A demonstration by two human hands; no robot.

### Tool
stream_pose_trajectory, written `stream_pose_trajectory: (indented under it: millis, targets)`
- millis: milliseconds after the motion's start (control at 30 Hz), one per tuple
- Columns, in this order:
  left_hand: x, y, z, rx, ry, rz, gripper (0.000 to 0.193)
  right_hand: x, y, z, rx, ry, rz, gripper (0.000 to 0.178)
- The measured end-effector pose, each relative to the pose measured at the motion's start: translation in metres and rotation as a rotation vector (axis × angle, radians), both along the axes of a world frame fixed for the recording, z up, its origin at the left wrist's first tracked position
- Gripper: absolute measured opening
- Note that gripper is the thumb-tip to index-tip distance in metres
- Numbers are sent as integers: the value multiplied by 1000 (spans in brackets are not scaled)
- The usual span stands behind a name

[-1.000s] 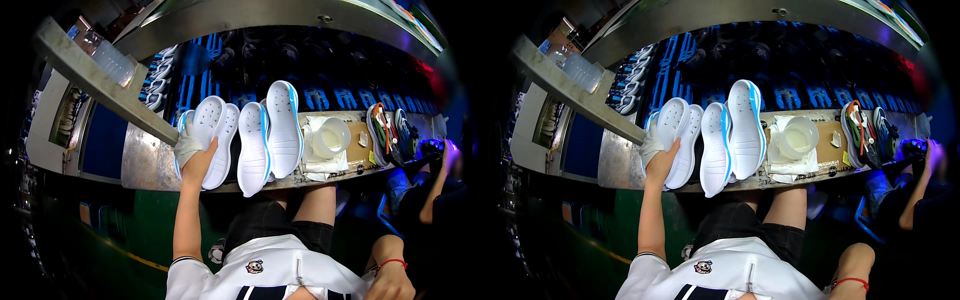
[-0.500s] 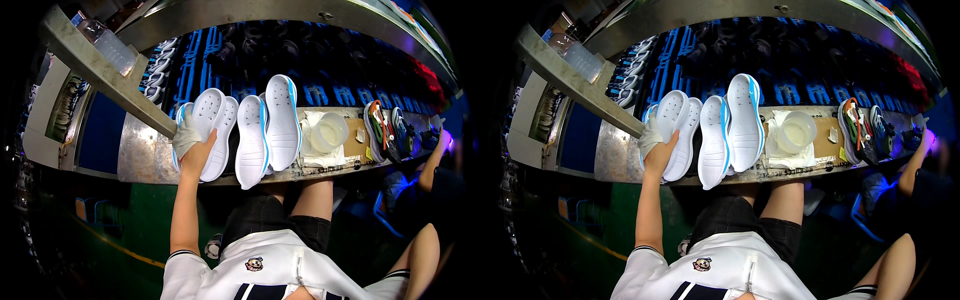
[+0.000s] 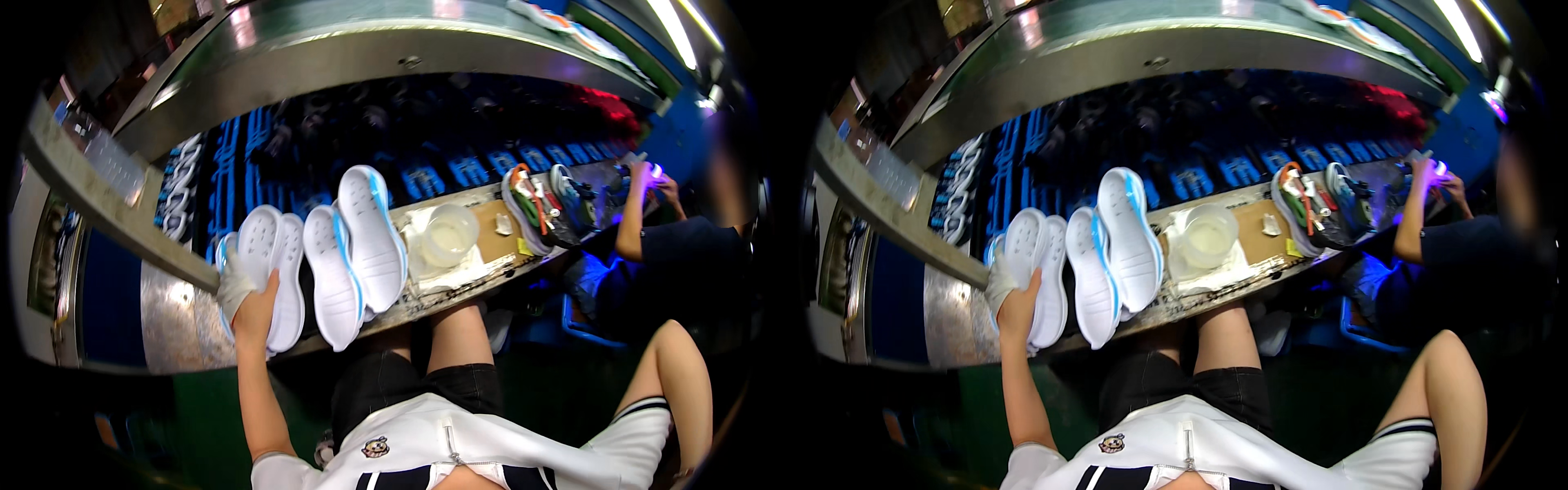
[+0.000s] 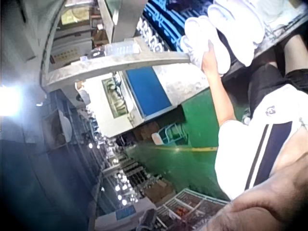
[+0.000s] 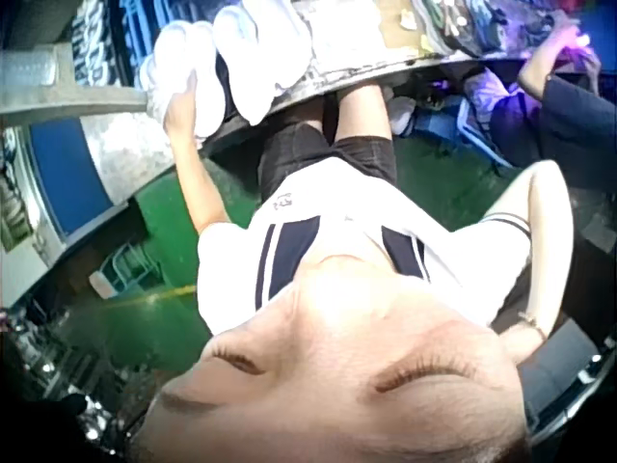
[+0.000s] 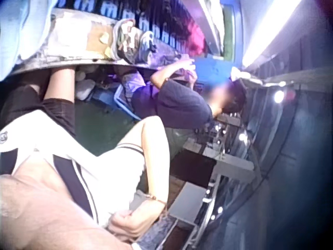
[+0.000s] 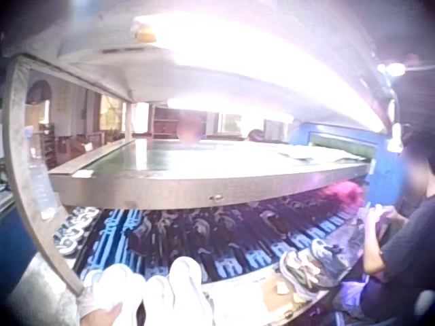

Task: The person applies a liquid adhesive to the perimeter and inner surface of white shoe soles using a small brush, handling several soles from a stack and placing them onto a conveyor belt.

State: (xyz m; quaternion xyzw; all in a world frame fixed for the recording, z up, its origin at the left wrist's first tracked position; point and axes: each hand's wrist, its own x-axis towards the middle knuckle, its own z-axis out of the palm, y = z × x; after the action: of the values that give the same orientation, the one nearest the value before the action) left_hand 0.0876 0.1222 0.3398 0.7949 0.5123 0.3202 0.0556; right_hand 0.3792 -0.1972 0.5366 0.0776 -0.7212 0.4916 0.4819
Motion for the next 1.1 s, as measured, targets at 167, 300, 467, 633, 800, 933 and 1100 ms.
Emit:
stream_pose_trajectory:
  millis: [167, 300, 467, 633, 800, 933, 1100]
  targets:
    - [-3, 1, -1, -21, 15, 31, 80, 32, -5, -1, 39, 58, -52, 29]
    - [2, 10, -2, -96, -2, -33, 82, 45, 32, -43, -328, -24, -550, 31]
    - [-16, 18, -1, -95, 112, 38, 85, -45, 176, -174, 14, -731, -1432, 17]
    - [-8, 19, 18, -156, 74, 20, 80, -83, 224, -209, -146, -1017, -1525, 36]
    - [-7, 20, 19, -155, 91, 3, 81, -92, 251, -221, -383, -1039, -1554, 42]
    - [-16, 26, 6, -72, 137, -11, 86, -96, 255, -214, -373, -914, -1604, 45]
    - [-17, 24, 2, -13, 135, -41, 87, -70, 239, -178, -247, -750, -1670, 38]
